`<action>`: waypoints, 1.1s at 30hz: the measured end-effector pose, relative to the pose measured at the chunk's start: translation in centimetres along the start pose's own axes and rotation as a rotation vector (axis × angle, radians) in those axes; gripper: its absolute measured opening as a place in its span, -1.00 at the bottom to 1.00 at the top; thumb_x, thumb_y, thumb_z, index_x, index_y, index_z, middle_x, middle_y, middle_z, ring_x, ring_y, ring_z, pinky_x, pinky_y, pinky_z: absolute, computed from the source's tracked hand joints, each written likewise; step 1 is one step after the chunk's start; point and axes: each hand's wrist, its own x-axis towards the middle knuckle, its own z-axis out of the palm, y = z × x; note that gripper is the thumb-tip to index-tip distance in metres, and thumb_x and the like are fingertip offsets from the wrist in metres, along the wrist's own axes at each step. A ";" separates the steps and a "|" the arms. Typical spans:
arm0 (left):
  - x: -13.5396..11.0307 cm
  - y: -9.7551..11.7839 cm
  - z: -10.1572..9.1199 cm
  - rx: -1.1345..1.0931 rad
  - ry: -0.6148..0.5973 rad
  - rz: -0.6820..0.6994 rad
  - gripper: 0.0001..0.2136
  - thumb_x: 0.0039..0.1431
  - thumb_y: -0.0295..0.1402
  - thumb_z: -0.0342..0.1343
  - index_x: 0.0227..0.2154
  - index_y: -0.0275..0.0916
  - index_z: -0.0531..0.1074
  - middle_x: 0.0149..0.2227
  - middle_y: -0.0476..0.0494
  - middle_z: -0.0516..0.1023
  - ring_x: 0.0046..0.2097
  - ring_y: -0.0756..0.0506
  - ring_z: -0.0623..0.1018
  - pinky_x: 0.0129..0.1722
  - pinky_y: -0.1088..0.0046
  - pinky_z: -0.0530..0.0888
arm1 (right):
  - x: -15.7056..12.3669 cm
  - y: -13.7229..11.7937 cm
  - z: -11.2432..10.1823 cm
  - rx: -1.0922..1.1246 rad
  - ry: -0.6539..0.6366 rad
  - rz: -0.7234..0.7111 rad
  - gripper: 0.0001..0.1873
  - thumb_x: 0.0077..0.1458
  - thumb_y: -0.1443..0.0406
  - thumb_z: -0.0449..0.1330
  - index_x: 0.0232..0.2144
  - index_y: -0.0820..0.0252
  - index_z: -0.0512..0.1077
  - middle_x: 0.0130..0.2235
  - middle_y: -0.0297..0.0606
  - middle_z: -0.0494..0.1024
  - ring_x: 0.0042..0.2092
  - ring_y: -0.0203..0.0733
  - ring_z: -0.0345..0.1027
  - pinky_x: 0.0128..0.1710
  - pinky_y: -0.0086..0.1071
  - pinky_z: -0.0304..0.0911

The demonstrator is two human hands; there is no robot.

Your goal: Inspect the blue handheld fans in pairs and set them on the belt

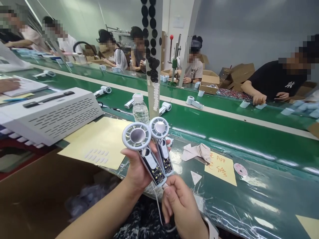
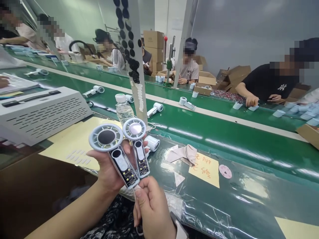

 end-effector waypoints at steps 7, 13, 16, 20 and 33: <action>-0.1 -0.1 -0.1 0.000 0.010 0.009 -0.39 -0.33 0.34 0.19 -0.63 -0.22 0.51 -0.32 -0.19 0.67 -0.28 -0.22 0.62 -0.27 0.28 0.57 | 0.2 -0.5 0.5 0.009 0.021 0.031 -0.49 0.07 -0.17 0.19 -0.44 0.12 0.22 -0.73 -0.65 0.09 -0.74 -0.43 0.04 -0.71 -0.57 -0.11; -0.2 -0.4 -0.6 0.050 0.030 0.077 -0.40 -0.30 0.31 0.20 -0.61 -0.24 0.52 -0.43 -0.16 0.63 -0.23 -0.25 0.63 -0.22 0.30 0.58 | 0.2 -0.2 0.6 -0.119 0.019 0.027 -0.53 0.22 -0.13 0.04 -0.42 0.12 0.28 -0.71 -0.58 0.14 -0.69 -0.33 0.16 -0.63 -0.50 0.03; -0.2 0.3 -0.6 -0.050 0.012 -0.044 -0.40 -0.29 0.31 0.20 -0.61 -0.23 0.49 -0.31 -0.17 0.66 -0.26 -0.21 0.63 -0.28 0.31 0.59 | 0.2 -1.4 -0.1 -0.425 -0.037 -0.137 -0.53 0.22 -0.08 0.07 -0.50 0.15 0.32 -0.44 -0.29 0.43 -0.36 -0.18 0.39 -0.32 -0.36 0.24; -0.2 1.3 -0.3 -0.138 0.039 -0.064 -0.44 -0.28 0.26 0.25 -0.63 -0.24 0.46 -0.14 -0.21 0.63 -0.18 -0.20 0.61 -0.22 0.31 0.59 | 0.1 -2.4 -0.7 -0.500 0.048 -0.192 -0.58 0.26 -0.01 0.06 -0.48 0.13 0.34 -0.27 -0.22 0.48 -0.20 -0.13 0.37 -0.18 -0.34 0.23; -0.4 1.4 -0.6 -0.023 -0.040 -0.023 -0.42 -0.26 0.29 0.23 -0.51 -0.22 0.52 -0.19 -0.22 0.65 -0.15 -0.25 0.63 -0.19 0.29 0.59 | -0.5 -2.9 -1.9 -0.551 -0.002 -0.159 -0.58 0.30 0.02 0.01 -0.47 0.14 0.38 -0.08 -0.12 0.53 -0.07 -0.05 0.42 -0.05 -0.19 0.29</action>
